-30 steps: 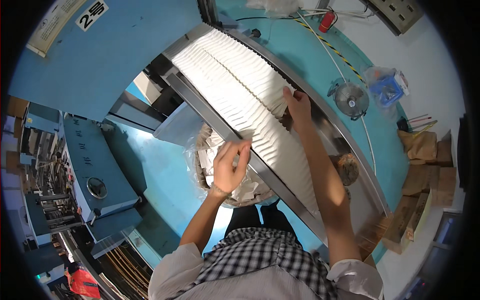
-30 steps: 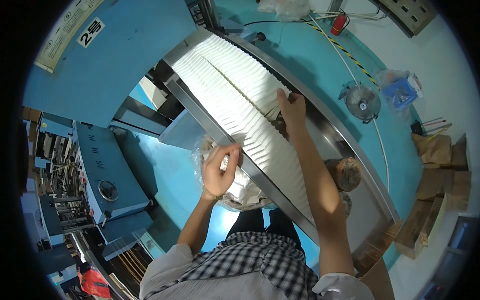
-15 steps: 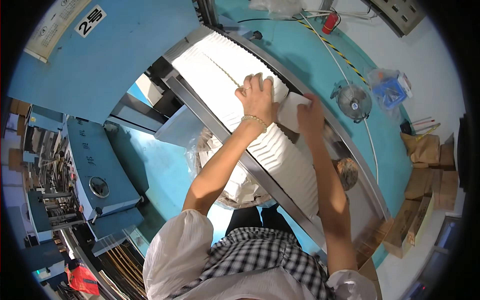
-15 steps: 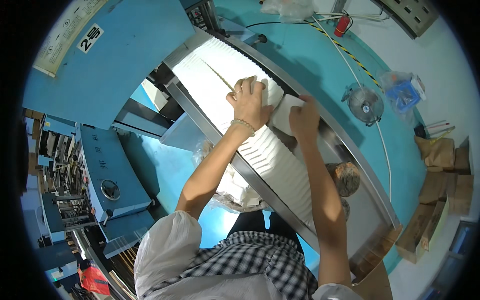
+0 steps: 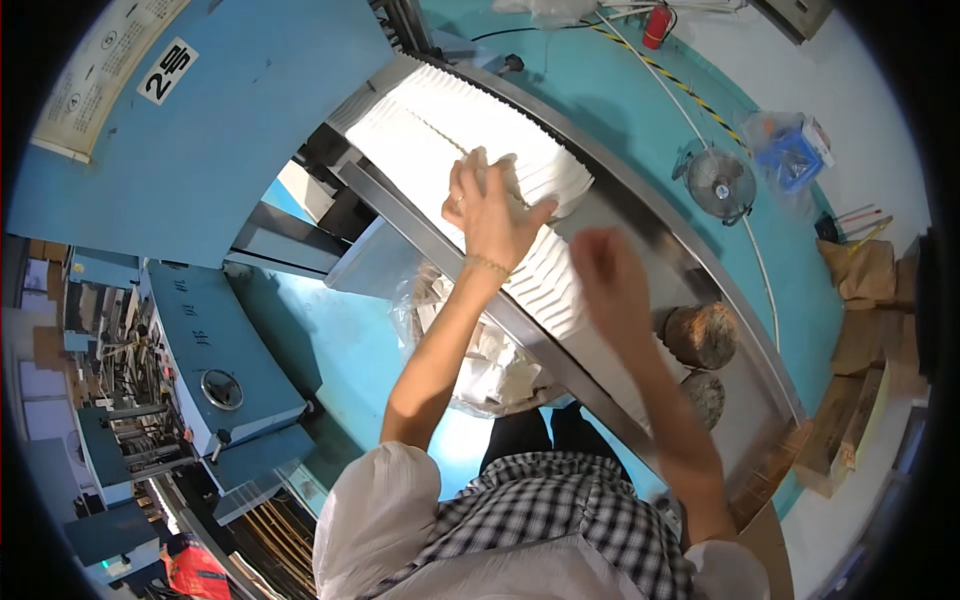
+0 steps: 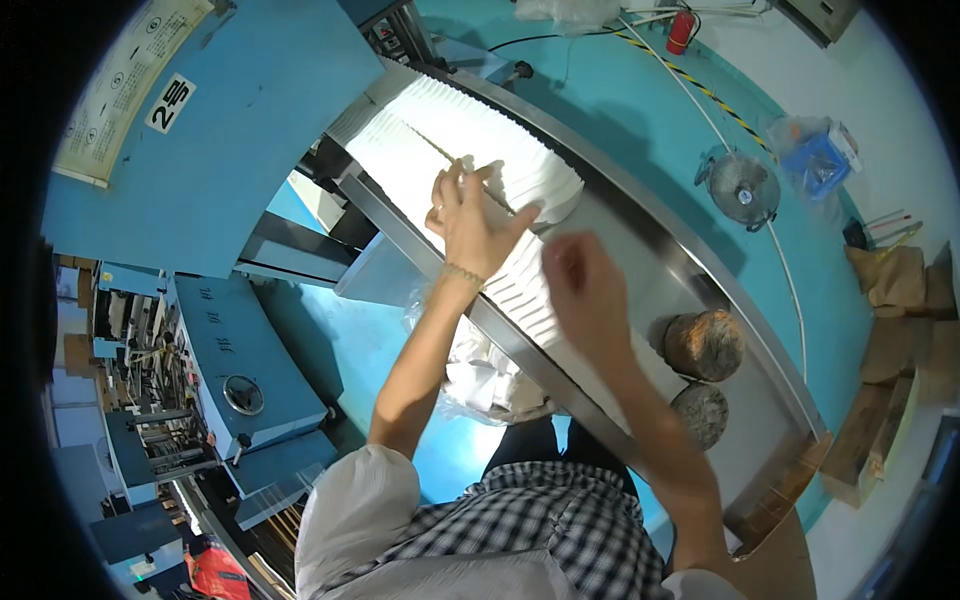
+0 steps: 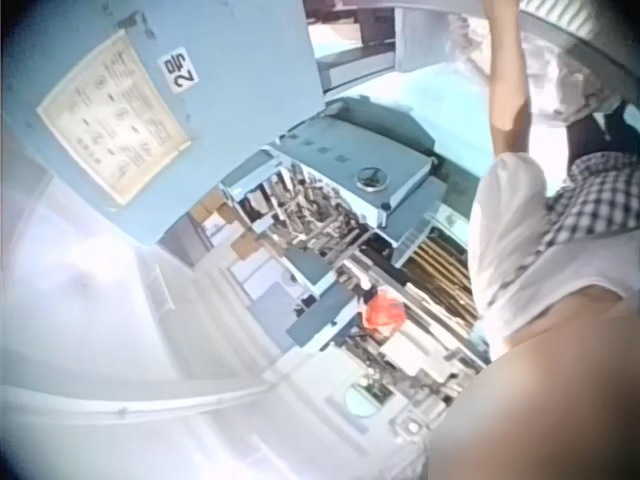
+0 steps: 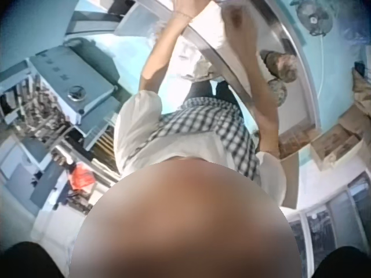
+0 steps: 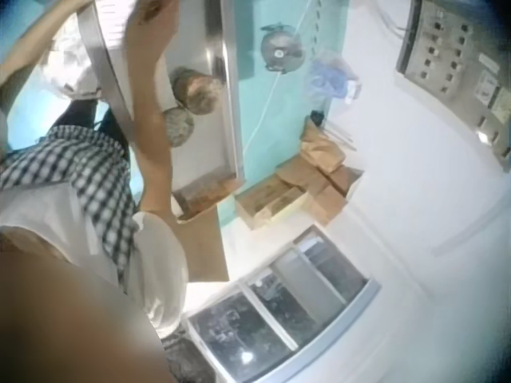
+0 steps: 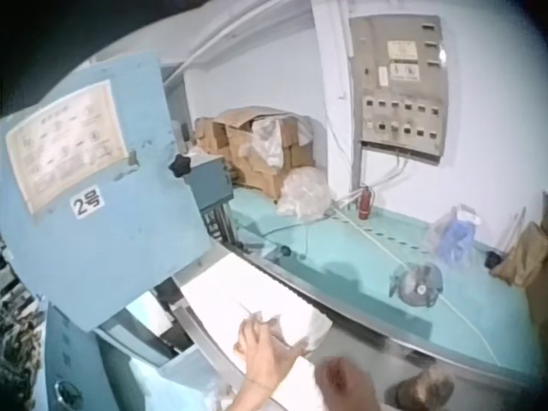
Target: Sorting and placing stacks of tissues onto a conveyor belt from a processing machine.
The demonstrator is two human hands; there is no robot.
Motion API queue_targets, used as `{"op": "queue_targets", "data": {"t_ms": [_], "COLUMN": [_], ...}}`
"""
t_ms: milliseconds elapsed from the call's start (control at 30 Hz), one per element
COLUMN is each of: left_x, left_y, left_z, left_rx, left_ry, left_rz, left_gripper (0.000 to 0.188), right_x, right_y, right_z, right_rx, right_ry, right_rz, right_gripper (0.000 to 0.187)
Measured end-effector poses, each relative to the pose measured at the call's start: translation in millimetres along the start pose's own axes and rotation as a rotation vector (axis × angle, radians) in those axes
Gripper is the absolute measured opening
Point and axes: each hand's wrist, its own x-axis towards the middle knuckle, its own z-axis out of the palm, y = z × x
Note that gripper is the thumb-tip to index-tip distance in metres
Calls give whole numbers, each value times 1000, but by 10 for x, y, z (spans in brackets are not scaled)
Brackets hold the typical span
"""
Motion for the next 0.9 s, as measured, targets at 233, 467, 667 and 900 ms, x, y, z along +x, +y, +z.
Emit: {"op": "queue_targets", "data": {"t_ms": [233, 467, 667, 900], "left_x": [-744, -1164, -1423, -1689], "left_y": [-122, -151, -408, -579], "left_z": [-376, -667, -715, -669], "left_rx": [38, -37, -82, -110], "left_ry": [153, 41, 113, 77], "left_rz": [-93, -79, -134, -208], "left_gripper": [30, 26, 22, 21], "right_x": [970, 1395, 1575, 1647], "right_y": [595, 455, 544, 808], "right_z": [174, 382, 292, 418], "right_rx": [197, 292, 196, 424], "right_ry": [-165, -115, -82, 57], "right_rz": [631, 576, 592, 639], "right_gripper": [64, 63, 61, 58]}}
